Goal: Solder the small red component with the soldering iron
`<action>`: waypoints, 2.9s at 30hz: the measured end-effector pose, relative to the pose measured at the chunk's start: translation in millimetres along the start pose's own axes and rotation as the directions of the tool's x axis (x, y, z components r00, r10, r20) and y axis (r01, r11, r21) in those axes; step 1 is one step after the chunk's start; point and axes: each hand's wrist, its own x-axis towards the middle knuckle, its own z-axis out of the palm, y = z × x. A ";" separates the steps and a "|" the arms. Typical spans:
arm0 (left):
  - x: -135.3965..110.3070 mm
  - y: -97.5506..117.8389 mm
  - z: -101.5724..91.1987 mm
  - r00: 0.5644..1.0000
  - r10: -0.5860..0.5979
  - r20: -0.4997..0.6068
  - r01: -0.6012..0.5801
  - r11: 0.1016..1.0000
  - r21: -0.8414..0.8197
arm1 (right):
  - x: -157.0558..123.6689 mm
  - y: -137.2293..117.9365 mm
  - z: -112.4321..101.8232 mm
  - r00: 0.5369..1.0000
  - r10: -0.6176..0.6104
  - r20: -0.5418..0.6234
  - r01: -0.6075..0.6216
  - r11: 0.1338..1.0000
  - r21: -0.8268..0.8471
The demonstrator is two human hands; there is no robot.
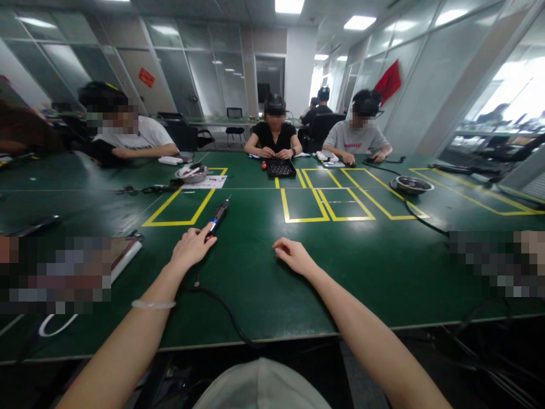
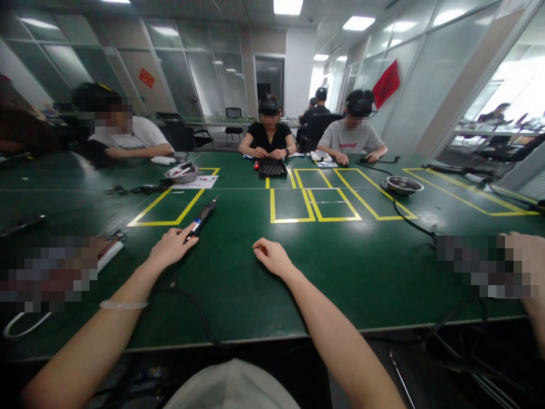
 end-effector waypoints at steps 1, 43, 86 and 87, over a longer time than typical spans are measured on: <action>2.6 -8.5 0.2 1.000 -0.024 -0.001 0.024 1.000 -0.002 | 0.0 0.2 -0.1 1.000 -0.003 0.001 0.003 1.000 -0.001; -6.8 -47.2 -7.2 0.963 -0.209 -0.169 0.214 0.977 0.014 | 1.3 -1.0 0.7 0.999 -0.007 0.040 0.008 0.999 -0.041; -50.6 112.9 -18.6 0.775 0.564 -0.285 -0.632 0.684 -0.364 | 3.2 1.9 2.3 0.996 0.071 0.054 -0.080 0.978 0.192; -52.5 122.1 -12.7 0.752 0.606 -0.259 -0.656 0.650 -0.383 | 4.0 3.0 2.7 0.995 0.078 0.056 -0.089 0.968 0.234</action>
